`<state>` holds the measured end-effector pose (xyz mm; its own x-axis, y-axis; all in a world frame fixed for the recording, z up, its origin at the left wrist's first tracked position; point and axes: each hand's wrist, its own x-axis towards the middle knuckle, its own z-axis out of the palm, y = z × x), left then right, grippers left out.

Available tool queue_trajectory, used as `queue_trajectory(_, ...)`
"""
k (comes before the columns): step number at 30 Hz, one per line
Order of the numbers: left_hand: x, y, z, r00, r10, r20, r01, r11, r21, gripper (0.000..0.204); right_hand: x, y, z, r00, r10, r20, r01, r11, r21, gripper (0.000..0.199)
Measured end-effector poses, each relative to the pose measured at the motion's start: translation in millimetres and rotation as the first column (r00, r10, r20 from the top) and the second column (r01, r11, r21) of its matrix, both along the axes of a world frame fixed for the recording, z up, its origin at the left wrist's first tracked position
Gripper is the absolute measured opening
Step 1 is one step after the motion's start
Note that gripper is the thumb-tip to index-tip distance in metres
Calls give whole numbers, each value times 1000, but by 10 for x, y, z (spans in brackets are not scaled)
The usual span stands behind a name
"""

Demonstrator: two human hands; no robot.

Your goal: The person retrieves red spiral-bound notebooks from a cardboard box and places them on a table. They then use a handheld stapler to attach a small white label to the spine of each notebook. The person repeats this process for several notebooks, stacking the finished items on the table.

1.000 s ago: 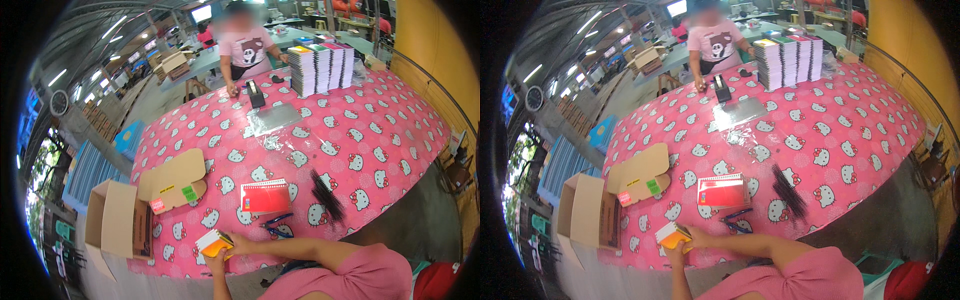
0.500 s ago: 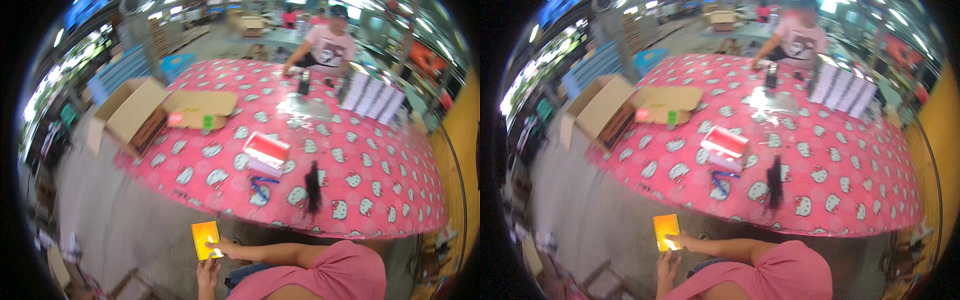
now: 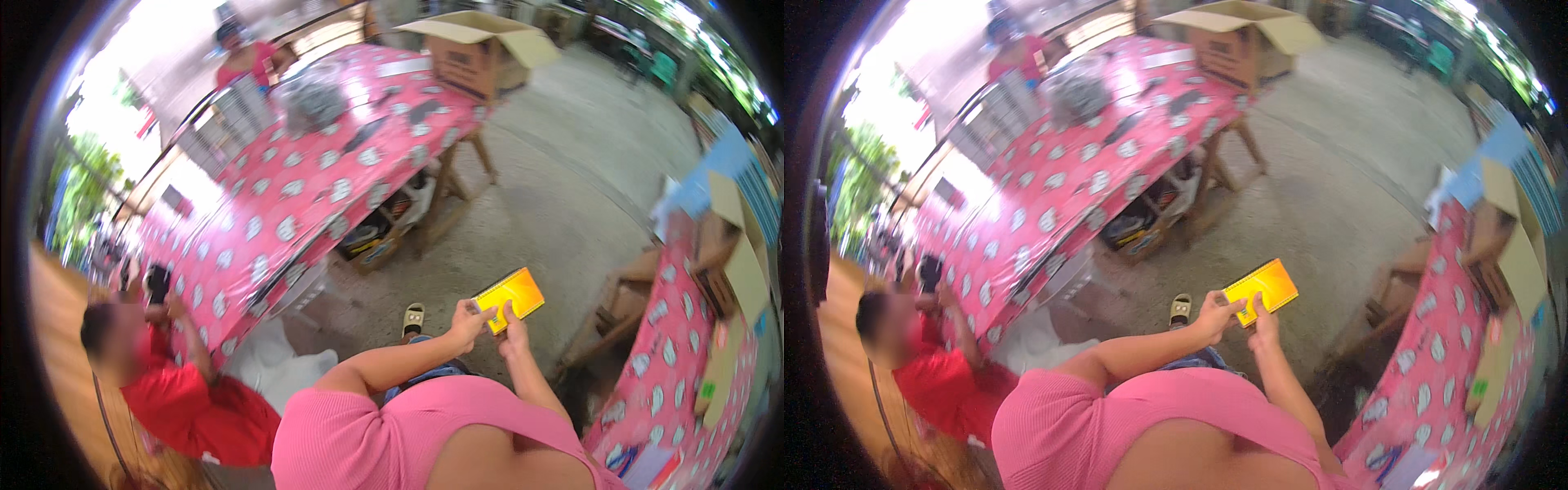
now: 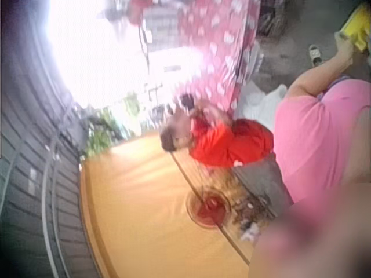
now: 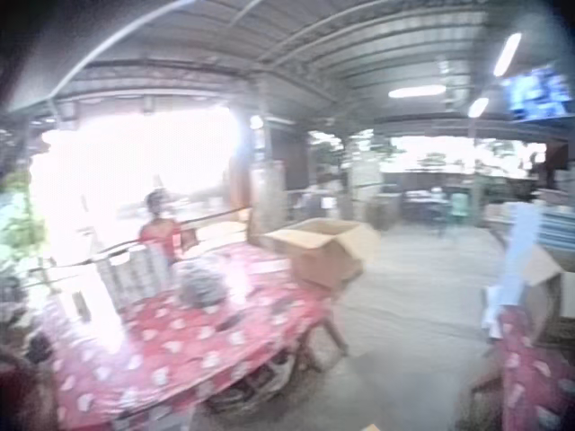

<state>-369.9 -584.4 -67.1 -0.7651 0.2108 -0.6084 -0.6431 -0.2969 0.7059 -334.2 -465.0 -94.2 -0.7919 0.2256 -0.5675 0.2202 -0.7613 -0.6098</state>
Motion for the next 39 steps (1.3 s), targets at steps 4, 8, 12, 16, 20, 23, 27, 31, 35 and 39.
queue_trajectory(4, -596, -699, 340, 969, 229, -88, -215, 967, 139, 59, -814, -676, 419, 968, 234, -89, -210, 952, 222, 45)
queue_trajectory(8, -1243, -1585, 924, 881, 456, -125, -407, 867, 288, 52, -1609, -1349, 989, 814, 541, -211, -363, 758, 542, 53)
queue_trajectory(12, -2267, -2835, 1321, 773, 589, -236, -380, 727, 572, 37, -2544, -2082, 1194, 712, 626, -319, -363, 717, 596, 43)
queue_trajectory(16, -3393, -4109, 1761, 546, 784, -295, -521, 594, 613, 31, -3332, -2583, 736, 656, 738, -158, -363, 492, 791, 33)
queue_trajectory(20, -4560, -5588, 2196, 294, 893, -340, -642, 448, 622, 26, -3669, -3261, 1124, 472, 873, -125, -70, 179, 981, 30)
queue_trajectory(23, -5405, -6199, 2613, 144, 958, -248, -733, 272, 623, 32, -3876, -3495, 927, 356, 925, -129, 130, 88, 988, 30)
queue_trajectory(27, -6037, -6711, 2990, -15, 996, -92, -840, 38, 541, 49, -4051, -3543, 691, 271, 962, -29, 63, 12, 998, 21)
queue_trajectory(31, -6490, -7180, 3043, -63, 998, -8, -916, -54, 399, 75, -4103, -3509, 639, 269, 962, -38, 38, 29, 999, 17)
queue_trajectory(35, -6778, -7551, 3039, -100, 994, 32, -957, -105, 272, 68, -4159, -3548, 666, 281, 956, -83, 47, 73, 996, 15)
queue_trajectory(39, -7025, -7772, 2960, -98, 995, 25, -972, -101, 210, 60, -4163, -3551, 721, 318, 945, -73, 12, 73, 997, 13)
